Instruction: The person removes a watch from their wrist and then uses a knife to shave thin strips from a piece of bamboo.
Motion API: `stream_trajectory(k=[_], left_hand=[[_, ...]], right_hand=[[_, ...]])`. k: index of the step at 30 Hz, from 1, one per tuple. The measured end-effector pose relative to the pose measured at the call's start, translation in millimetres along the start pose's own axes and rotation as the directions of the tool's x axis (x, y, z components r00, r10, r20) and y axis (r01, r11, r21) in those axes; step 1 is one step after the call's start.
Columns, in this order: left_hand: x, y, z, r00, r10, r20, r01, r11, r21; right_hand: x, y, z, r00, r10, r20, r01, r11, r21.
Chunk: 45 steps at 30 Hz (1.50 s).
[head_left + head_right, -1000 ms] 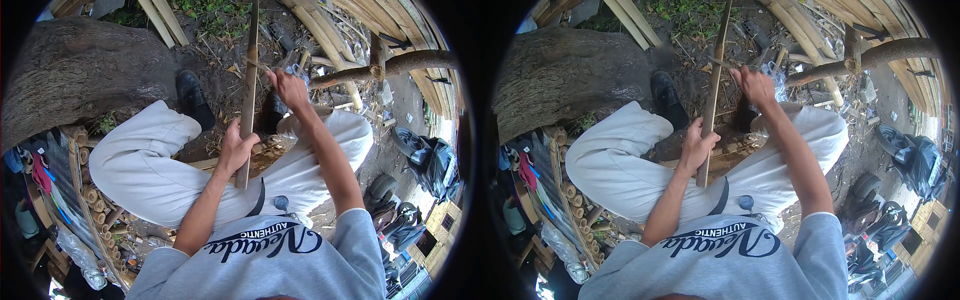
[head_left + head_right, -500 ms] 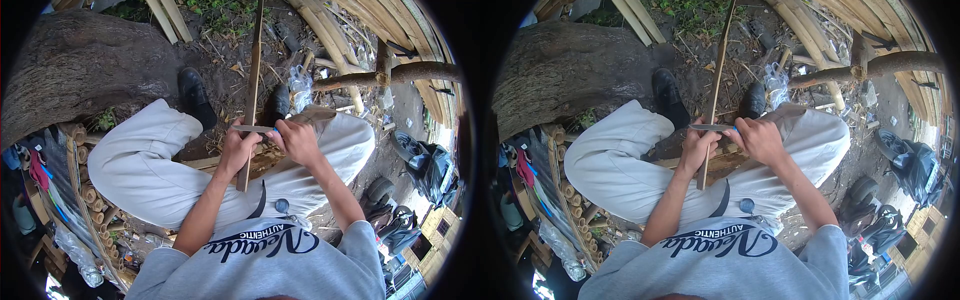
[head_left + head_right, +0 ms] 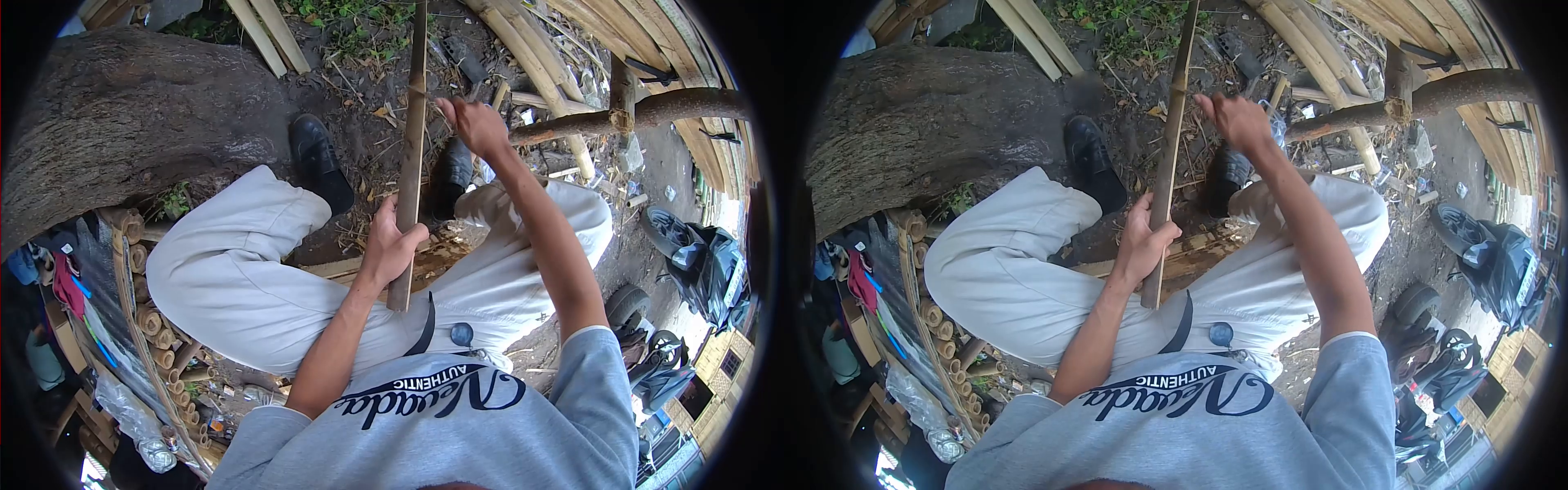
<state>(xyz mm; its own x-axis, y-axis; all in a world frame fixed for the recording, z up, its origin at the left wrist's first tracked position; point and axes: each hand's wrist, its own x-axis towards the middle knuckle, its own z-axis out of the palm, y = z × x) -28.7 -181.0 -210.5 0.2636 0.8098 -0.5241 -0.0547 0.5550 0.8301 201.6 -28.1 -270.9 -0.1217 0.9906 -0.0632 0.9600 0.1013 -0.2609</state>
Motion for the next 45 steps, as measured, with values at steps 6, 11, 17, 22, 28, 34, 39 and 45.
stream_trajectory(k=[6,11,17,22,28,34,39,45], left_hand=[[0.0,17.0,-2.8,0.987,-0.159,0.034,0.162,0.950,-0.265],[1.2,13.7,-4.4,0.991,-0.131,0.018,0.132,0.974,-0.184],[3.9,0.1,-2.9,1.000,-0.001,0.025,0.001,1.000,0.027],[2.6,-2.9,-0.5,0.999,0.018,-0.042,-0.015,0.997,0.071],[2.8,-3.9,-2.3,1.000,-0.023,-0.021,0.024,0.996,0.085],[5.3,-8.7,3.4,0.982,0.190,0.004,-0.184,0.942,0.281],[1.9,10.7,2.5,0.991,-0.130,0.039,0.135,0.974,-0.182],[3.0,10.4,-4.9,0.987,-0.133,0.095,0.152,0.959,-0.238]], right_hand=[[-3.1,-39.0,-32.6,0.999,0.004,-0.049,-0.002,0.999,0.039],[-104.8,-78.9,-69.0,0.968,-0.247,-0.047,0.251,0.961,0.119],[-137.3,-69.7,-62.0,0.963,-0.242,0.123,0.226,0.965,0.131],[-98.0,-46.2,-33.2,0.973,-0.230,0.038,0.224,0.968,0.118],[-40.9,-20.3,-11.8,0.992,-0.111,0.054,0.112,0.994,0.001],[14.6,-8.3,-1.7,0.998,0.058,-0.034,-0.057,0.998,0.011],[-38.7,-70.4,-60.0,0.996,-0.088,-0.034,0.091,0.991,0.097],[-130.5,-73.3,-64.4,0.933,-0.357,-0.044,0.359,0.923,0.137]])
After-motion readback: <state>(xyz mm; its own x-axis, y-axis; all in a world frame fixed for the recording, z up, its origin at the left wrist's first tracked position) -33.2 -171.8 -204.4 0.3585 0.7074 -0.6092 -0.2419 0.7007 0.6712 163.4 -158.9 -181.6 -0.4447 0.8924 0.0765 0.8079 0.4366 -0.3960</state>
